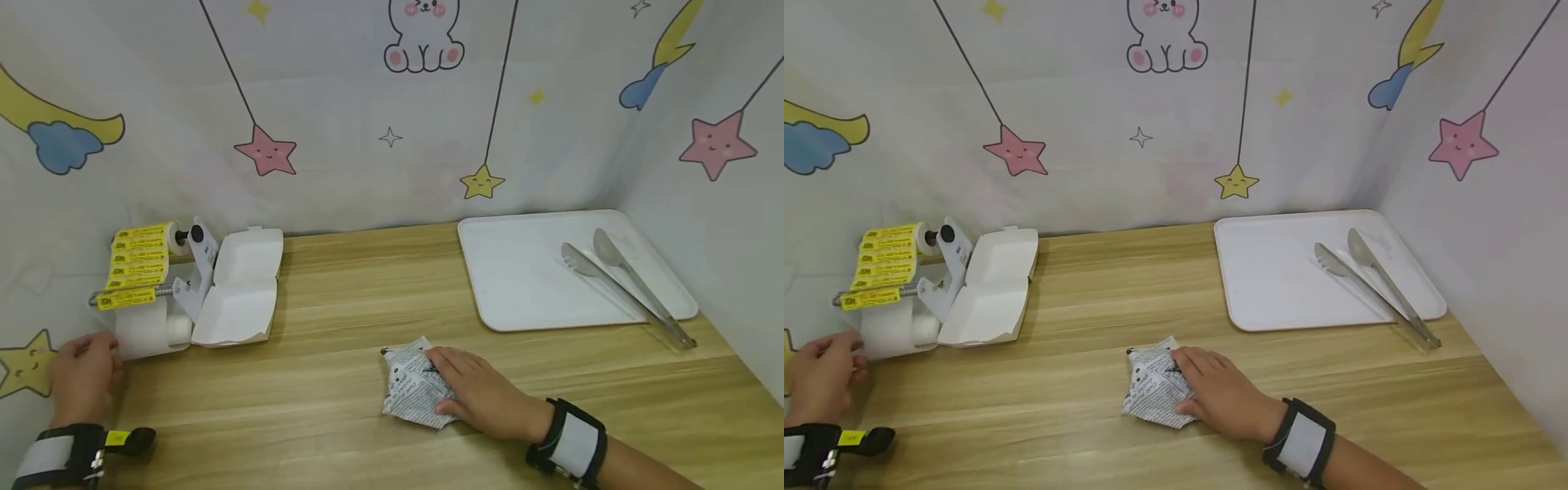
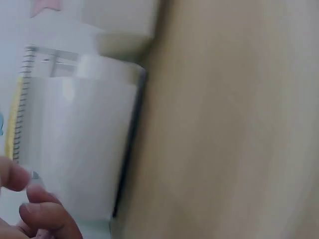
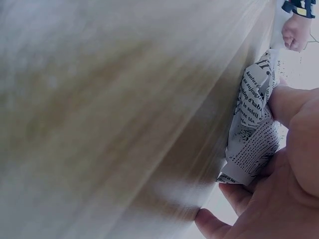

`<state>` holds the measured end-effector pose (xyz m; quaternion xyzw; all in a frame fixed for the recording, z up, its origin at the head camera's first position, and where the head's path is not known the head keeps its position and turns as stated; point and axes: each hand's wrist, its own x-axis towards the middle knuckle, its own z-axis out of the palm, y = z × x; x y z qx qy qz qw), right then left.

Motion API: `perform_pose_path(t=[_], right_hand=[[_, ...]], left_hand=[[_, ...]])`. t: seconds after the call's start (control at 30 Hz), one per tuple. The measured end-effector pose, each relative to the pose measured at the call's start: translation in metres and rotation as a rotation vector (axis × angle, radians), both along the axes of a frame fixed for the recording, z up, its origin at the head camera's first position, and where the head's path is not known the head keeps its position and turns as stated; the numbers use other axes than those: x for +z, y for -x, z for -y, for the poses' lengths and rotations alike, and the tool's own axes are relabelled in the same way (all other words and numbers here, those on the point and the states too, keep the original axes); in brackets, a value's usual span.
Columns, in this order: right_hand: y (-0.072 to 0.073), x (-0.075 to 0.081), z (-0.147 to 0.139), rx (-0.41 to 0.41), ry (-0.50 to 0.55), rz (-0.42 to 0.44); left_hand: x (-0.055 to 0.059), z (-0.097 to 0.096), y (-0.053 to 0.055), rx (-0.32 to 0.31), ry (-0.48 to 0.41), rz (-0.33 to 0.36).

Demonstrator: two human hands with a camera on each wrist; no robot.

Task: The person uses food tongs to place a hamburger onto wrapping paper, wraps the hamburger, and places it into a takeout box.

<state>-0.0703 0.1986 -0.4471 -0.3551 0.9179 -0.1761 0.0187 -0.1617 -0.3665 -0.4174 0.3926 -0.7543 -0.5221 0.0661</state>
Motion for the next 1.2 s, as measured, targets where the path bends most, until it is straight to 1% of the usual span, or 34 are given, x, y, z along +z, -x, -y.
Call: perform_pose_path(t=[0.07,0.1,0.13,0.2,0.27,0.33,0.4,0.47,0.67,0.73,0.87,0.9,0.93,1.0,1.1,1.2], right_hand=[[0.000,0.000,0.000,0.000,-0.001,-0.001],[0.000,0.001,0.000,0.000,-0.002,-0.001],[0.000,0.001,0.000,0.000,0.000,-0.002],[0.000,0.002,-0.001,0.001,0.003,-0.009],[0.000,0.002,-0.001,0.001,0.006,-0.014],[0.000,0.001,0.000,0.001,0.007,-0.018],[0.000,0.001,0.000,-0.001,0.002,-0.016],[0.000,0.000,0.001,-0.001,-0.001,-0.015],[0.000,0.000,0.000,0.000,-0.004,-0.012],[0.000,0.001,0.000,0.001,-0.003,-0.008],[0.000,0.002,0.001,0.005,0.002,-0.006],[0.000,0.003,0.001,0.006,0.003,-0.007],[0.000,0.003,0.001,0.006,0.004,-0.008],[-0.001,0.004,0.001,0.006,0.004,-0.008],[-0.002,0.005,0.001,0.007,0.007,-0.012],[-0.002,0.005,0.001,0.002,0.003,-0.016]], left_hand=[[0.008,0.000,0.005,0.064,-0.159,-0.059],[0.011,0.000,0.007,0.073,-0.207,-0.083],[0.013,-0.001,0.009,0.070,-0.227,-0.093],[0.017,-0.002,0.011,0.040,-0.212,-0.089],[0.019,-0.003,0.011,0.015,-0.170,-0.068],[0.021,-0.004,0.010,0.000,-0.132,-0.062],[0.021,-0.005,0.010,0.008,-0.114,-0.072],[0.022,-0.005,0.011,0.029,-0.116,-0.089],[0.020,-0.004,0.014,0.075,-0.190,-0.167],[0.020,-0.004,0.014,0.084,-0.200,-0.173],[0.021,-0.003,0.010,0.088,-0.171,-0.175],[0.021,-0.004,0.009,0.092,-0.152,-0.189],[0.021,-0.005,0.008,0.100,-0.136,-0.208],[0.023,-0.009,0.006,0.120,-0.109,-0.268],[0.028,-0.017,0.002,0.136,-0.070,-0.410],[0.035,-0.024,-0.001,0.104,-0.026,-0.550]])
